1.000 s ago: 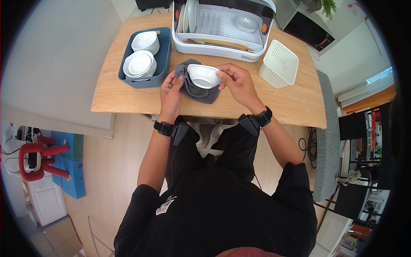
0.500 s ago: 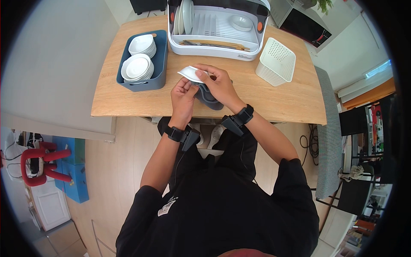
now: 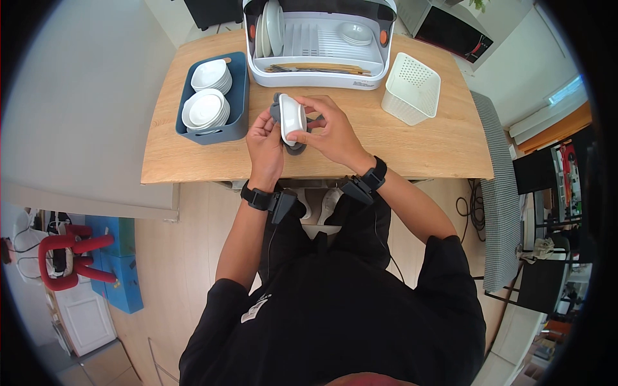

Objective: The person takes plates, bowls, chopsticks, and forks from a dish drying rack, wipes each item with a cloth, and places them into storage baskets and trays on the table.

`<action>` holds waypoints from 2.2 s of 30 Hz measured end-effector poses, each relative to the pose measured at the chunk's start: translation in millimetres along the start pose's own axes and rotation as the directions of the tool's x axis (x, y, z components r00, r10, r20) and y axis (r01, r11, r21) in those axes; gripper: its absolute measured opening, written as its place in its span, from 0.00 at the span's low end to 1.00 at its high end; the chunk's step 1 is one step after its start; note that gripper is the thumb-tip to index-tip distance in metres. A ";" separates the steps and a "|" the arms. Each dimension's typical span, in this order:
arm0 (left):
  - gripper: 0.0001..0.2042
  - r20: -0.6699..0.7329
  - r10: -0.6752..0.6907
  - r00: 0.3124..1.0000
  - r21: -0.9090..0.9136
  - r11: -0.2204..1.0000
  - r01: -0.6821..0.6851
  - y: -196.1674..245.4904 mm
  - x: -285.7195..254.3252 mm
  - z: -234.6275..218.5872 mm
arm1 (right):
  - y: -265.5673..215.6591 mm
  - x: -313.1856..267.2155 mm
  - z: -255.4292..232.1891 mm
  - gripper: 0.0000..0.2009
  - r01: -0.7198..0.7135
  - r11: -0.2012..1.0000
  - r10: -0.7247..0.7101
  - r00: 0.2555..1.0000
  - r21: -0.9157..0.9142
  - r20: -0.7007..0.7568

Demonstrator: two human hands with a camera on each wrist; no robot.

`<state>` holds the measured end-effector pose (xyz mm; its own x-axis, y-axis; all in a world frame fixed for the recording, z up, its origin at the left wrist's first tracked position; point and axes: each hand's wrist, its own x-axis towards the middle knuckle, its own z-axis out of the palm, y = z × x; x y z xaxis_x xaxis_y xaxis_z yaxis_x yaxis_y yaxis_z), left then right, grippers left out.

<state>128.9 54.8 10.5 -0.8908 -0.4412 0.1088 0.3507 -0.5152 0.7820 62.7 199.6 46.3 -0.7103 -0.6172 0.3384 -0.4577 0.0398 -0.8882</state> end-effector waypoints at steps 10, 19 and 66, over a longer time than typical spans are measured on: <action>0.16 0.198 -0.012 0.980 0.134 0.991 -0.015 15.7 2.9 -2.5 | 3.9 3.9 -10.4 0.39 -0.055 0.952 0.045 0.998 0.300 0.037; 0.15 0.079 0.116 0.990 0.405 0.904 -0.138 22.4 12.2 -16.4 | -10.3 -5.8 -21.9 0.39 -0.177 0.742 0.158 0.983 0.646 0.088; 0.14 -0.088 0.200 0.976 0.602 0.791 -0.108 -13.6 7.5 -51.4 | 67.4 154.0 -164.3 0.09 0.050 0.410 -0.314 0.945 -0.911 -0.090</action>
<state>132.4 20.8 -30.9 -0.7736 -0.5982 0.2089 0.1996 0.0828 0.9764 -165.4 236.3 89.7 -0.5755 -0.5253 0.6268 -0.7102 0.7010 -0.0645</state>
